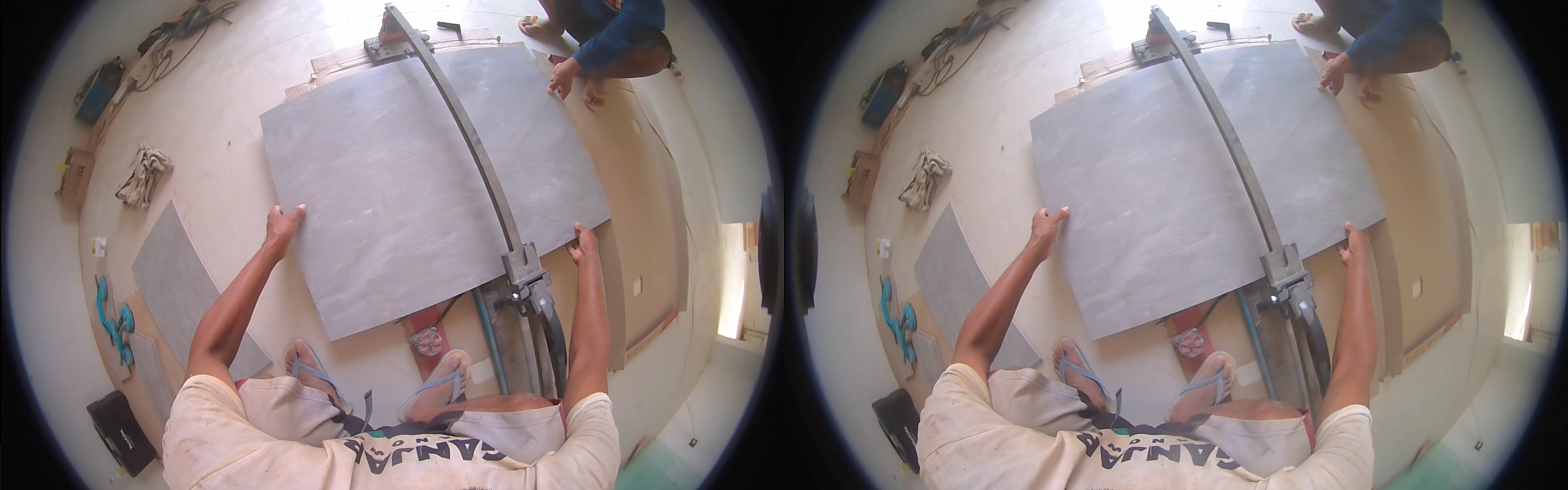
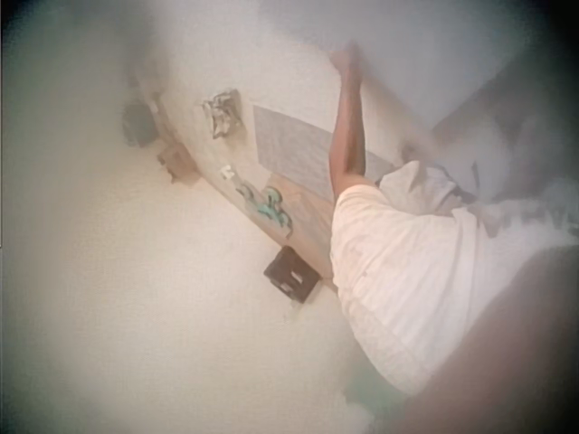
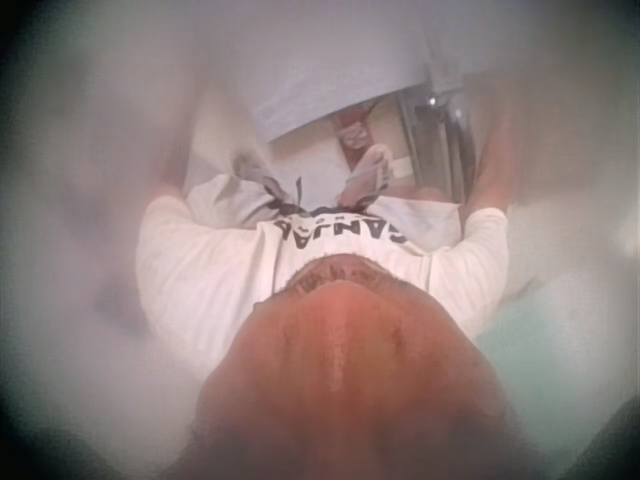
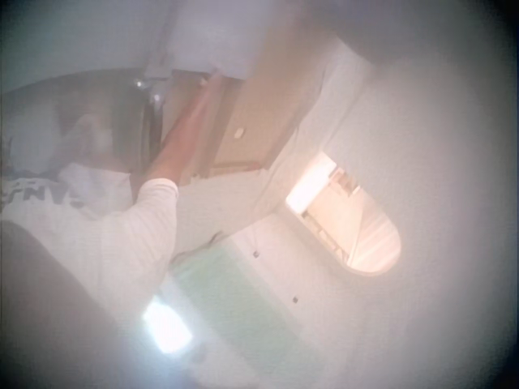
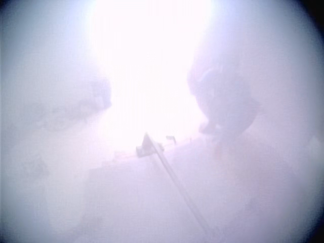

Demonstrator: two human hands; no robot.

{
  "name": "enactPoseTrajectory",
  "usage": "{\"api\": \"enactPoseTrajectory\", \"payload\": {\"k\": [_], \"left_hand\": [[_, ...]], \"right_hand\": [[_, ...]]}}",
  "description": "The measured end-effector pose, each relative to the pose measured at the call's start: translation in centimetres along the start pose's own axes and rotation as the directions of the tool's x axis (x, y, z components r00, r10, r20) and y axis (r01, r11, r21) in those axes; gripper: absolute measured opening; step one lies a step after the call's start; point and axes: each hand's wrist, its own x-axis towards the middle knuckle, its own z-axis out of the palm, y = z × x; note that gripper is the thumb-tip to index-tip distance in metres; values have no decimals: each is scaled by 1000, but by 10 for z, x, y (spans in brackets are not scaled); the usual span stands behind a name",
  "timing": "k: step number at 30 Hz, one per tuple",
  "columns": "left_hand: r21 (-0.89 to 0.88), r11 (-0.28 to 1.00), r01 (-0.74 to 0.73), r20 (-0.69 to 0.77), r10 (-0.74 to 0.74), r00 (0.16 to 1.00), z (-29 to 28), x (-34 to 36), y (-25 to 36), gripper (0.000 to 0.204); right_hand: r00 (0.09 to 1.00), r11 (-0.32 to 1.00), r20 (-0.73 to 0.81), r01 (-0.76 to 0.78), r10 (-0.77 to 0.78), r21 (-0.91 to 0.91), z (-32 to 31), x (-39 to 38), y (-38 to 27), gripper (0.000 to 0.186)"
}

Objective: The person uses a manual tile cutter to score and snap a large ceramic tile. After cutting, the person moves to a tiled floor area, measures a gap between the wall and existing tiles using a tape measure, and then uses a hammer and a chisel to chip away at the concrete floor edge to create space for the new tile.

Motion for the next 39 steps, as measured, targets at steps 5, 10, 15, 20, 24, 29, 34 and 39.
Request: {"api": "enactPoseTrajectory", "payload": {"k": [5, 10, 15, 20, 24, 29, 34, 39], "left_hand": [[-1, 999, 35, 6, -35, 999, 25, -3, 18, 83], [-70, 996, -59, 106, 66, 992, 42, 7, 31, 62], [-75, 995, -69, 77, 75, 994, 54, 18, 39, 58], [-44, 999, -32, 82, 35, 996, 63, 18, 45, 55], [-31, 999, -40, 84, 43, 996, 56, 14, 43, 53], [-53, 997, -64, 93, 69, 993, 55, 13, 42, 49], [-94, 989, -118, 90, 126, 988, 58, 15, 38, 41], [-68, 995, -79, 113, 86, 990, 55, 19, 29, 42]], "right_hand": [[1000, 1000, -27, 8, -8, 5, -7, 24, -22, 33], [1000, 1000, -22, 18, -18, 0, -14, 59, -31, 38], [1000, 1000, -17, 16, -16, -21, -17, 88, -28, 24], [996, 998, -68, 46, -49, -46, -26, 108, -28, 23], [997, 999, -65, 35, -37, -26, -15, 100, -27, 21], [997, 999, -60, 51, -50, 11, -13, 92, -30, 22], [997, 998, -39, 63, -63, 13, -18, 98, -28, 26], [997, 996, 3, 80, -80, 30, -19, 106, -28, 26]]}}
